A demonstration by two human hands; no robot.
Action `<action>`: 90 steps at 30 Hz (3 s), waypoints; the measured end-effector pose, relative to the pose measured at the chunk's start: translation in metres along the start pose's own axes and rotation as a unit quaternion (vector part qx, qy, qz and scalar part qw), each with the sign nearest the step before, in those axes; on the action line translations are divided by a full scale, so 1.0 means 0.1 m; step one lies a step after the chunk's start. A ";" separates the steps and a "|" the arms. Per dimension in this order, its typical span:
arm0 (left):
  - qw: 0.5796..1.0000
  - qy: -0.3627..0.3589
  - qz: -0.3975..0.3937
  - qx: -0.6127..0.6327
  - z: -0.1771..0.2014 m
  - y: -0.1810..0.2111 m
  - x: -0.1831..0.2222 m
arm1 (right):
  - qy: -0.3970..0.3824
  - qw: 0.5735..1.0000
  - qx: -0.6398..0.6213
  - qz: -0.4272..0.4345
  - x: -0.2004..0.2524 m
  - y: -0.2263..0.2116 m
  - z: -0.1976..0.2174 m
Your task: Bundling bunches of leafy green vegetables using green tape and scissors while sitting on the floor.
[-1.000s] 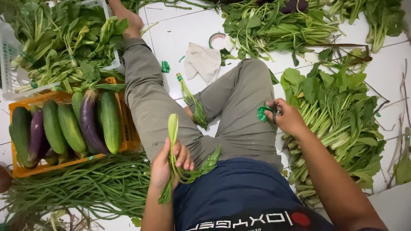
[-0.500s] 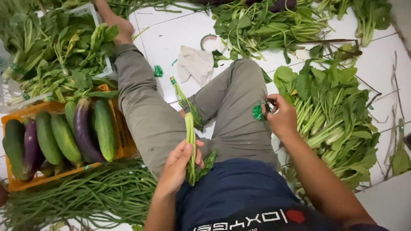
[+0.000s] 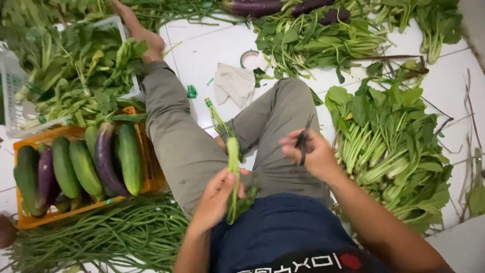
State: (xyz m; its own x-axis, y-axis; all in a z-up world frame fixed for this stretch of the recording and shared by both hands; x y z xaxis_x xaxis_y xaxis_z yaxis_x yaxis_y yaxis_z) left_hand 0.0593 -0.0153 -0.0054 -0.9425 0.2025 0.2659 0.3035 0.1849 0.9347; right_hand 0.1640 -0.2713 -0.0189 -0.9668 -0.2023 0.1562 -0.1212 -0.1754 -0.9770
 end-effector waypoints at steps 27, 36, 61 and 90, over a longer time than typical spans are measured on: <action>0.885 -0.062 -0.114 0.447 1.01 -0.87 -0.14 | 0.045 0.897 0.402 -0.178 0.43 -1.25 2.29; 0.901 -0.077 -0.079 0.420 0.96 -0.84 -0.28 | -0.054 0.674 0.591 -0.440 0.56 -0.05 2.87; 0.915 -0.021 -0.019 0.403 0.99 -0.84 -0.29 | -0.180 0.934 0.295 -0.090 -0.88 -0.82 -0.01; 0.894 -0.072 -0.020 0.441 1.20 -1.16 -0.20 | -0.105 0.917 0.372 -0.099 -2.68 1.35 -2.28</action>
State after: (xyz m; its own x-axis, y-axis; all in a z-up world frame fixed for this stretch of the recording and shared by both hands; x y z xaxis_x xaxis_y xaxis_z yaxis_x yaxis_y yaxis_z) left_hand 0.0595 0.0747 -0.1471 -0.9466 0.2884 0.1443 0.3220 0.8689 0.3758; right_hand 0.3555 -0.0207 -0.2261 -0.8682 -0.2622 0.4213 -0.0282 -0.8216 -0.5694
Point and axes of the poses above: each hand's wrist, its own x-axis away from the middle knuckle, its own z-axis out of the back of the hand, y = z × x, the point moved 5 cm from there along -x, towards the middle knuckle, and after that the axes turned 1 degree about x, right-handed, at the moved point
